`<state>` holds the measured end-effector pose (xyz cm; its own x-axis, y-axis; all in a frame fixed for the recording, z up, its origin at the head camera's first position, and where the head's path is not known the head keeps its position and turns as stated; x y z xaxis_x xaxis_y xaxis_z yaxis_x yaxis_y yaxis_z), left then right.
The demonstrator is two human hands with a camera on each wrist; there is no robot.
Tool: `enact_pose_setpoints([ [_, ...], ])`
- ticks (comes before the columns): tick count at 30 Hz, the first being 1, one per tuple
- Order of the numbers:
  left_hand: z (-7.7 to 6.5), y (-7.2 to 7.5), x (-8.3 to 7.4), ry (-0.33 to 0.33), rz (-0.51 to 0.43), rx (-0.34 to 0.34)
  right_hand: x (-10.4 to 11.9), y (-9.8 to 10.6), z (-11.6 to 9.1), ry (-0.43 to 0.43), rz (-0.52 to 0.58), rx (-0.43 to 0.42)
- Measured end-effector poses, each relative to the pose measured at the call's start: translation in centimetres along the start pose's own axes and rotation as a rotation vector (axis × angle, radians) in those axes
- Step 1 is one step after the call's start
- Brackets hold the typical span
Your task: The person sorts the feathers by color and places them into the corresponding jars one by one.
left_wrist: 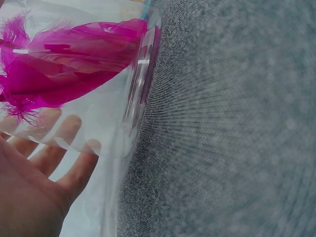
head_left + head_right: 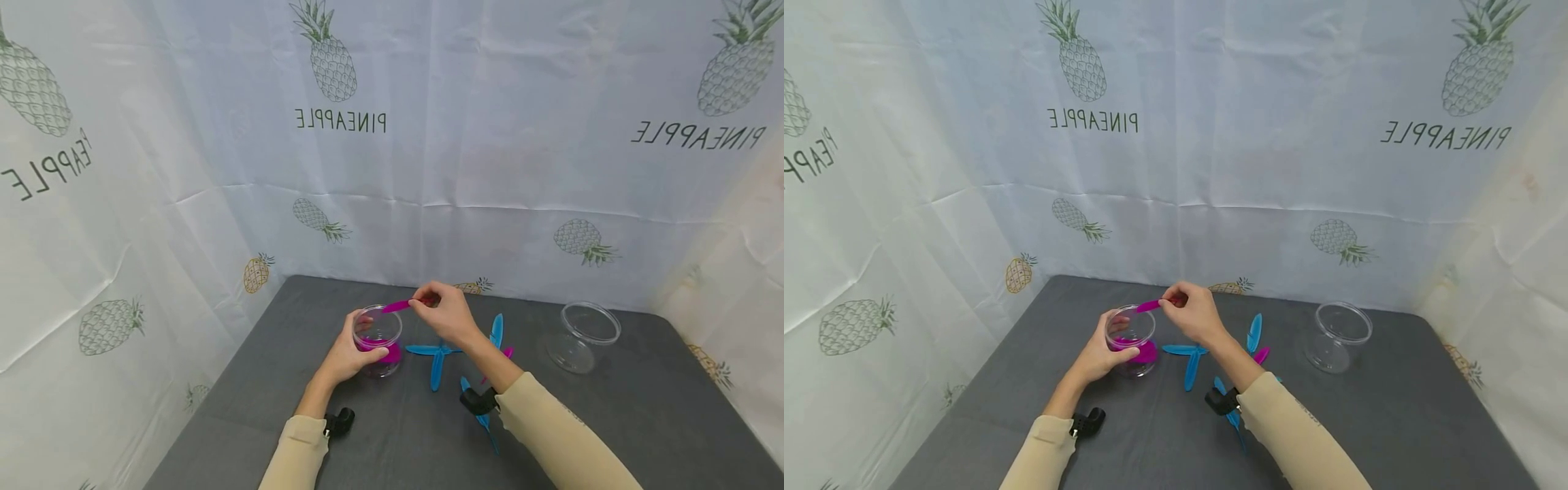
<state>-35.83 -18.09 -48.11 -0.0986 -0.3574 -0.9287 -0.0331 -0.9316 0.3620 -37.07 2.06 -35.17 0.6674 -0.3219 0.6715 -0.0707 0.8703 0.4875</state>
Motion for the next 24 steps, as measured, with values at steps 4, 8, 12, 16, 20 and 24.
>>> enact_pose_setpoints([
  [4, -0.1, 0.0, -0.1, -0.005, -0.010, 0.005, 0.5, -1.0, 0.2, 0.006, 0.013, 0.013],
  [8, -0.1, 0.0, -0.1, 0.004, -0.012, 0.008, 0.5, -2.0, 0.2, 0.007, 0.020, 0.034],
  [12, 0.0, 0.0, 0.0, 0.009, -0.014, 0.006, 0.2, -3.0, 0.2, -0.009, 0.010, 0.058],
  [16, -0.1, 0.0, -0.1, 0.007, -0.014, 0.006, 0.1, -3.8, 0.2, -0.003, -0.011, 0.088],
  [20, -0.1, -0.1, 0.0, 0.001, -0.024, 0.013, 0.0, -4.6, 0.2, 0.014, -0.031, 0.120],
  [24, -0.2, -0.1, 0.1, 0.004, -0.022, 0.013, 0.1, -5.1, 0.2, 0.027, -0.050, 0.138],
])
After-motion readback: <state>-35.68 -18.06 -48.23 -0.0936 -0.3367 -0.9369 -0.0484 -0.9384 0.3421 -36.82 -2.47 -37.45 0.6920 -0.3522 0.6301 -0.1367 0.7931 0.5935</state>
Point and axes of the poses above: each hand's wrist, its own z-axis towards the middle knuckle, its own y-axis out of the back of the hand, x = y × z, the point moved 10 cm from there along z, towards the middle knuckle, and after that the axes turned 9 degrees about y, right-handed, at the moved point
